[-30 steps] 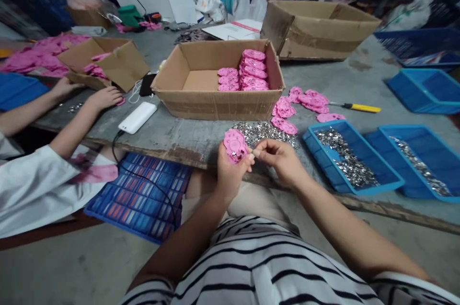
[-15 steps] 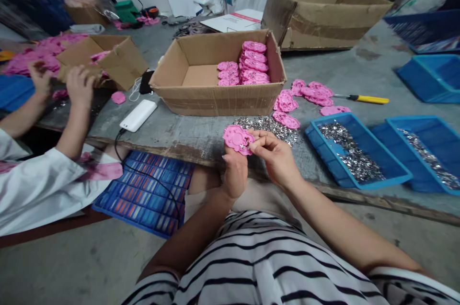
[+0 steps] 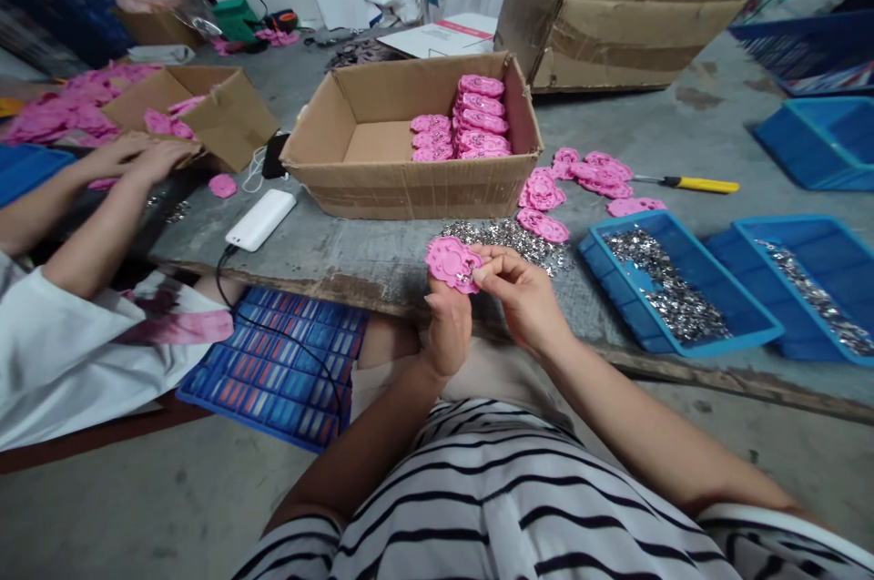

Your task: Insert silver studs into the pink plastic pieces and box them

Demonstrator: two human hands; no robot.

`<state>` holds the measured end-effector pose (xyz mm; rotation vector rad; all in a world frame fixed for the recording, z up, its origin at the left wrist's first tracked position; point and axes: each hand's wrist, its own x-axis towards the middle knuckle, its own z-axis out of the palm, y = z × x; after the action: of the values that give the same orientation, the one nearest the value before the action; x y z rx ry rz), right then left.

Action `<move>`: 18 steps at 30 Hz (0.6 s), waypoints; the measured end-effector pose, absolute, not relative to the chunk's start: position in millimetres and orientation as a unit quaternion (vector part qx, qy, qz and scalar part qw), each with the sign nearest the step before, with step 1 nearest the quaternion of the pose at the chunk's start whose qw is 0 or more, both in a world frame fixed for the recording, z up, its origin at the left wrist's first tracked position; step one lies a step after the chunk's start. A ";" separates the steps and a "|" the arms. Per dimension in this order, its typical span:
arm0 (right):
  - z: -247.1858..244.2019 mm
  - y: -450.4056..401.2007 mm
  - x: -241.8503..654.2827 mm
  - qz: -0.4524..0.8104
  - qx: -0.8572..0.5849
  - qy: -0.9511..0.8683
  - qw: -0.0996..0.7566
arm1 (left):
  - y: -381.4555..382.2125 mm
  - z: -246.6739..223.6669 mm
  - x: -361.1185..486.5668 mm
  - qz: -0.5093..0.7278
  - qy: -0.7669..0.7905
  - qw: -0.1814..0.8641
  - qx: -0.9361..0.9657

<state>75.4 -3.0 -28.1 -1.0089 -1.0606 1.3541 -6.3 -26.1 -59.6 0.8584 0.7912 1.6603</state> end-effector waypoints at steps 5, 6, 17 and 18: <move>-36.8 -3.9 74.1 0.517 -0.429 -0.497 0.550 | -28.2 -68.7 -4.5 0.695 0.322 0.535 0.356; -39.0 -3.4 74.9 0.514 -0.429 -0.502 0.547 | -28.5 -68.7 -4.1 0.696 0.321 0.537 0.351; 6.2 27.1 231.5 -0.005 -0.752 -0.558 0.351 | -25.1 -52.6 -17.1 0.667 0.312 0.587 0.335; 10.0 28.0 249.7 -0.039 -0.806 -0.533 0.256 | -24.7 -53.1 -17.9 0.663 0.319 0.588 0.335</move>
<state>249.7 28.0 10.0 -2.1870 -1.4455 -0.1057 -17.9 -24.7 -53.1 0.7804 0.7434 1.5442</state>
